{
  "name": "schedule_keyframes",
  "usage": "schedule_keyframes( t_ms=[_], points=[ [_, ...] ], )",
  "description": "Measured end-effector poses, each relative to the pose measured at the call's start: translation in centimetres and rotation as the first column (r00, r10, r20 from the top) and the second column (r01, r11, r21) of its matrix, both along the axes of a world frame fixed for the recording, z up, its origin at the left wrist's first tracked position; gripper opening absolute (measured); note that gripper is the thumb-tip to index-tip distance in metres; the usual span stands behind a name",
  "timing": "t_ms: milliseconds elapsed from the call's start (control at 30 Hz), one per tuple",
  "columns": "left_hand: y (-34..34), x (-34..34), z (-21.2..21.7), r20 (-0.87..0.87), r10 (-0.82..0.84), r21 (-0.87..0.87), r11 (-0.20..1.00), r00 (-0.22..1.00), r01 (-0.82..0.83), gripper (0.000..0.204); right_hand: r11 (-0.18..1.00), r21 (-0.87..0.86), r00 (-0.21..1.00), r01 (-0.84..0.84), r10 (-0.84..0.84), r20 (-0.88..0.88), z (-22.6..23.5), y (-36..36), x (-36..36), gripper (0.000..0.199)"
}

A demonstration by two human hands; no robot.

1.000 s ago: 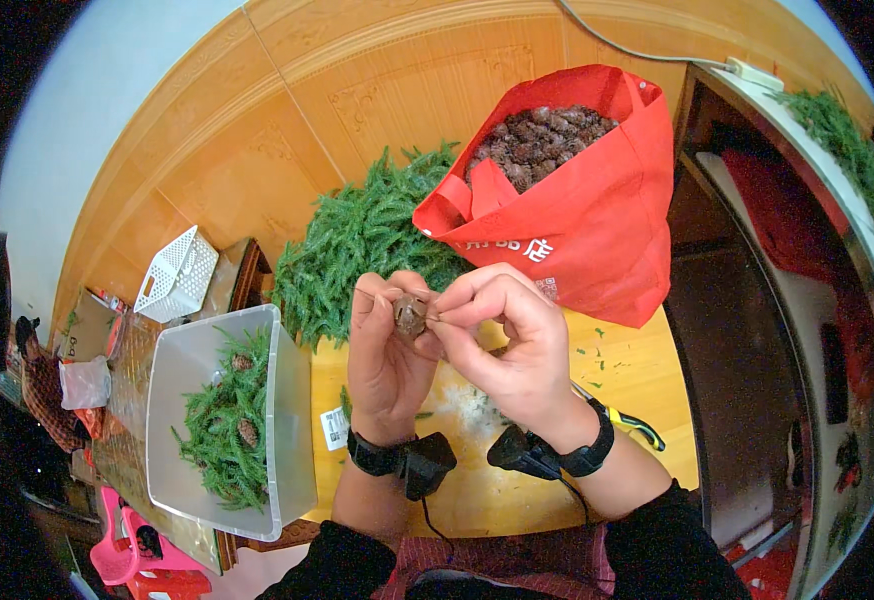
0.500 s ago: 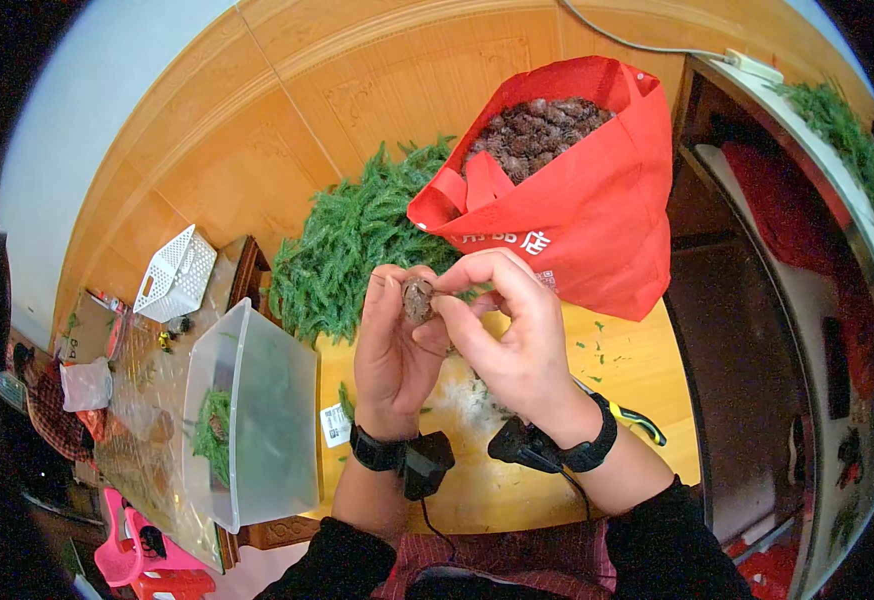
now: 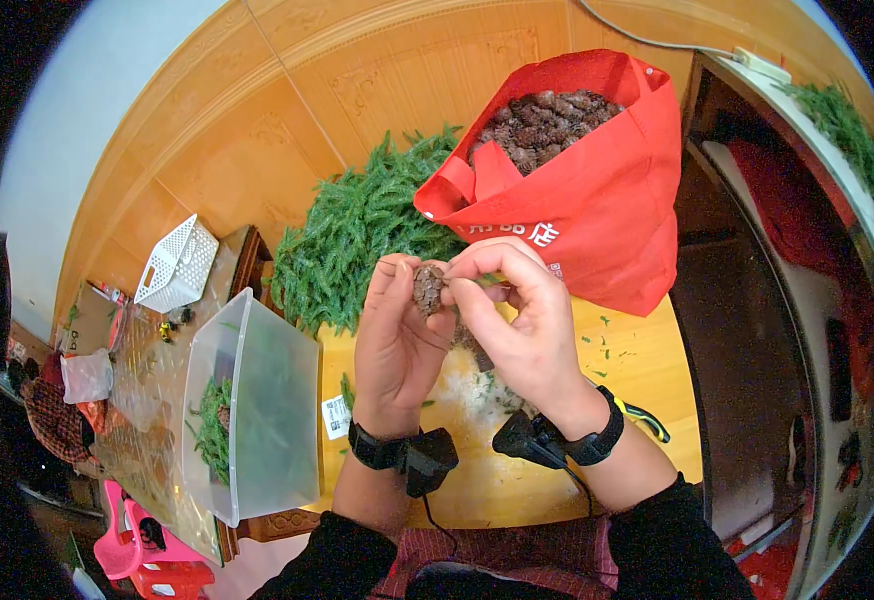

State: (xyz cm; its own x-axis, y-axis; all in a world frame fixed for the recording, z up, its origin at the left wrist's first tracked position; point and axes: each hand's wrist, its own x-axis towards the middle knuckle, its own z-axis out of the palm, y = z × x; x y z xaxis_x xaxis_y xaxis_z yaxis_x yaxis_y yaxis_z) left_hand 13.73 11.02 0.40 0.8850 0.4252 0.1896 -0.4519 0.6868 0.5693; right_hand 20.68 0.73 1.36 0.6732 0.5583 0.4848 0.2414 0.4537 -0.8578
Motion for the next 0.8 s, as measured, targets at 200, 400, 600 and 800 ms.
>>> schedule_keyframes(
  t_ms=[200, 400, 600, 800],
  points=[
    [-0.15, 0.10, -0.13, -0.002, 0.015, 0.017, 1.000, 1.000, -0.015, 0.010, 0.996, 0.055, 0.986, -0.064, 0.072, -0.152, 0.29, -0.07, 0.15, 0.004],
    [-0.01, 0.06, -0.23, 0.073, 0.029, 0.039, 0.999, 0.997, -0.032, 0.010, 0.991, 0.096, 0.985, -0.096, 0.108, -0.135, 0.29, -0.01, 0.01, 0.005],
    [0.20, 0.11, -0.31, 0.141, -0.065, 0.032, 0.998, 0.988, 0.061, 0.010, 0.993, 0.061, 0.990, -0.103, 0.109, -0.088, 0.36, -0.33, 0.26, 0.005],
    [0.37, 0.21, -0.36, 0.161, -0.124, 0.015, 0.992, 0.979, 0.123, 0.011, 0.997, 0.035, 0.997, -0.076, 0.076, -0.010, 0.22, -0.61, 0.88, 0.005]
  ],
)
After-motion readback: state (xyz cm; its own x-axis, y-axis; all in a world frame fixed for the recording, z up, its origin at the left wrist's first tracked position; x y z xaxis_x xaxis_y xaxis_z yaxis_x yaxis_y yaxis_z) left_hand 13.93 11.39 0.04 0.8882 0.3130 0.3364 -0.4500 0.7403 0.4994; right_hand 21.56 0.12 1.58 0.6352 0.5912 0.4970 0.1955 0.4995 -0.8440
